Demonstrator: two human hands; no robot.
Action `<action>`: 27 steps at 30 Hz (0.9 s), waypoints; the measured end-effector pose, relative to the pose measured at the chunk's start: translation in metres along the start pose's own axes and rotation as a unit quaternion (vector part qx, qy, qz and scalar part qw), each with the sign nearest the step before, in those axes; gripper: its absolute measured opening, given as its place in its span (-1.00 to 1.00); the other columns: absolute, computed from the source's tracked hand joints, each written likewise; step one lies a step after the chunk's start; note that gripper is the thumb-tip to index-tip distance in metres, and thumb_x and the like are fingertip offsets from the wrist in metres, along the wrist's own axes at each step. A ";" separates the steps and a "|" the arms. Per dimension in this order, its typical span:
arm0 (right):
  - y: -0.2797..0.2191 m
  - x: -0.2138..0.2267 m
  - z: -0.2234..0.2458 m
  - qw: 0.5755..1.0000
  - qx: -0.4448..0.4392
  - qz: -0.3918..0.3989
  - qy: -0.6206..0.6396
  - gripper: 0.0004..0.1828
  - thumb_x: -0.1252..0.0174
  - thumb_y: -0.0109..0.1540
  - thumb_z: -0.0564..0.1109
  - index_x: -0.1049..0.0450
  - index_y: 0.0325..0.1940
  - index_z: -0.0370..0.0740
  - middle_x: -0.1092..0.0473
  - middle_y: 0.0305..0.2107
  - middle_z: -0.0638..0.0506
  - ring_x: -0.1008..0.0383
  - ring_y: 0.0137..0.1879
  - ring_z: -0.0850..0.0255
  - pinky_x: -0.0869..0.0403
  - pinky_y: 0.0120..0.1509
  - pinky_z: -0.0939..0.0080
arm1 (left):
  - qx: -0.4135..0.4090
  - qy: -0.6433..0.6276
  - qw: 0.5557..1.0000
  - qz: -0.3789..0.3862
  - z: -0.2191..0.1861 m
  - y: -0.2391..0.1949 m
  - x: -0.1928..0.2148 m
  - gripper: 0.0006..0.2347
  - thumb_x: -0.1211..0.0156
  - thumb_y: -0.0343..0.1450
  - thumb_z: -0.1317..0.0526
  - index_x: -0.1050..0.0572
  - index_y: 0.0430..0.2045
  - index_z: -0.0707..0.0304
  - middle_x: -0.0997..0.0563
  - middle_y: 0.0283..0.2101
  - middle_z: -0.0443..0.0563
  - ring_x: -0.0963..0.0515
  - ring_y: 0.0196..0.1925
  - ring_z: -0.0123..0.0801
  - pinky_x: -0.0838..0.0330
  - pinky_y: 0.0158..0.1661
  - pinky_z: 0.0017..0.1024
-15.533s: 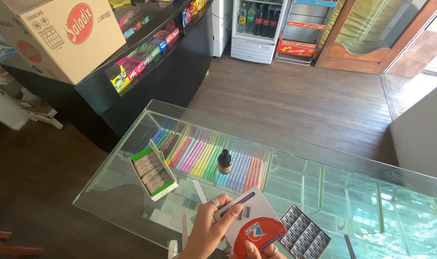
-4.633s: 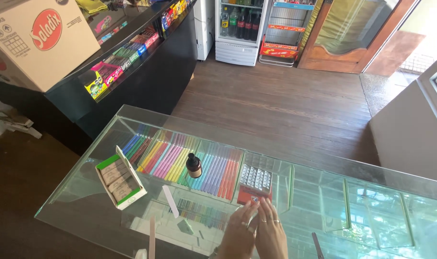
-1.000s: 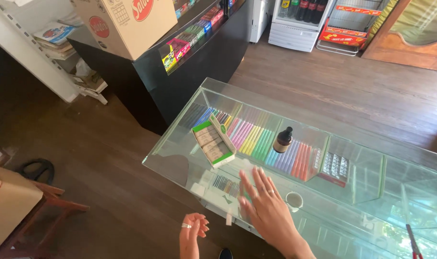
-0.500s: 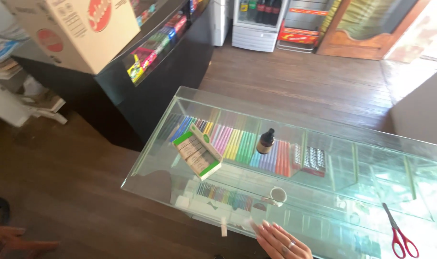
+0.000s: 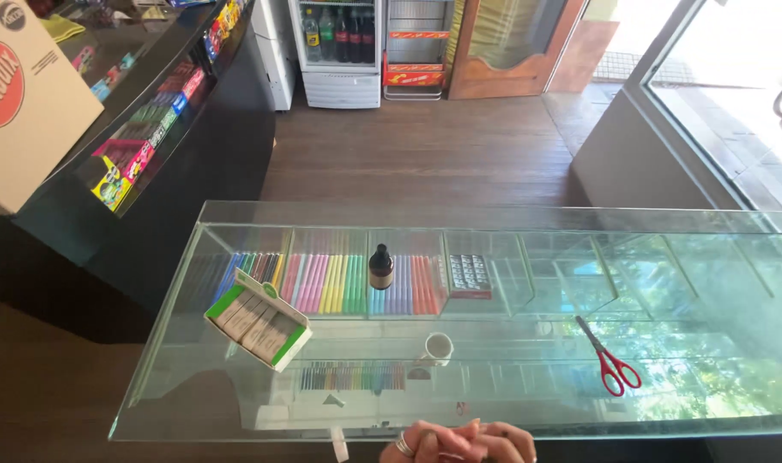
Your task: Folding and assembling small cardboard boxes on a glass counter
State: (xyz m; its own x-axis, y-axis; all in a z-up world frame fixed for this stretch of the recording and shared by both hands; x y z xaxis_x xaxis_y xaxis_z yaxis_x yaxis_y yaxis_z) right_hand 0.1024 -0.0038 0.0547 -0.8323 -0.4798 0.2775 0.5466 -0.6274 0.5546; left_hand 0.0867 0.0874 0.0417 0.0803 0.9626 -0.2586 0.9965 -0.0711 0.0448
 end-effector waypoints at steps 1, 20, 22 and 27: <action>0.011 -0.011 -0.053 0.976 0.206 -0.076 0.006 -0.87 -0.28 0.05 -0.02 -0.50 -0.59 0.04 -0.38 -0.51 0.14 -0.34 -0.39 0.27 -0.38 -0.29 0.25 | -0.015 -0.002 1.000 -0.021 -0.010 0.010 0.003 -0.63 -0.05 0.55 0.03 -0.65 -0.52 0.29 -0.65 -0.72 0.08 -0.67 -0.64 -0.32 -0.54 -0.46 -0.42; 0.042 -0.046 -0.066 0.807 0.451 0.334 -0.184 -0.15 0.10 0.37 0.24 0.06 0.74 0.11 0.18 0.70 0.19 0.31 0.81 0.17 0.21 0.80 -0.04 | -0.310 0.539 0.775 -0.112 -0.061 0.054 0.103 -0.59 -0.14 0.50 0.24 -0.41 0.31 0.05 -0.42 0.37 -0.03 -0.41 0.40 -0.24 -0.16 0.34 0.04; 0.041 -0.060 -0.049 0.810 0.414 0.390 -0.143 -0.24 0.13 0.42 0.19 -0.01 0.72 0.10 0.15 0.69 0.16 0.34 0.80 0.09 0.24 0.77 -0.13 | -0.316 0.521 0.769 -0.194 -0.079 0.063 0.153 -0.66 -0.11 0.53 0.25 -0.43 0.23 0.12 -0.49 0.28 0.02 -0.47 0.32 -0.16 -0.18 0.32 -0.03; 0.046 -0.073 0.032 0.831 0.331 0.447 -0.014 -0.36 0.04 0.44 0.07 -0.17 0.64 0.07 0.15 0.70 0.02 0.40 0.82 -0.09 0.26 0.70 -0.49 | -0.163 0.345 0.892 -0.243 -0.121 0.108 0.257 -0.48 -0.01 0.50 0.07 -0.28 0.41 0.24 -0.38 0.47 0.16 -0.36 0.51 -0.11 -0.18 0.46 -0.09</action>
State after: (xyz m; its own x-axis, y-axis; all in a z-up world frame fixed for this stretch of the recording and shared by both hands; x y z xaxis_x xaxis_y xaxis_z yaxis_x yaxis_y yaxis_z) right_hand 0.1855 0.0220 0.0845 -0.1268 -0.5526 0.8237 0.7855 0.4511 0.4236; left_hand 0.2118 0.3590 0.0971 -0.5050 0.7991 0.3262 0.8406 0.3696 0.3959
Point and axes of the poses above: each hand's wrist, its own y-axis towards the middle knuckle, its own x-axis out of the back of the hand, z = x × y, the point moved 1 cm from there along y, towards the middle knuckle
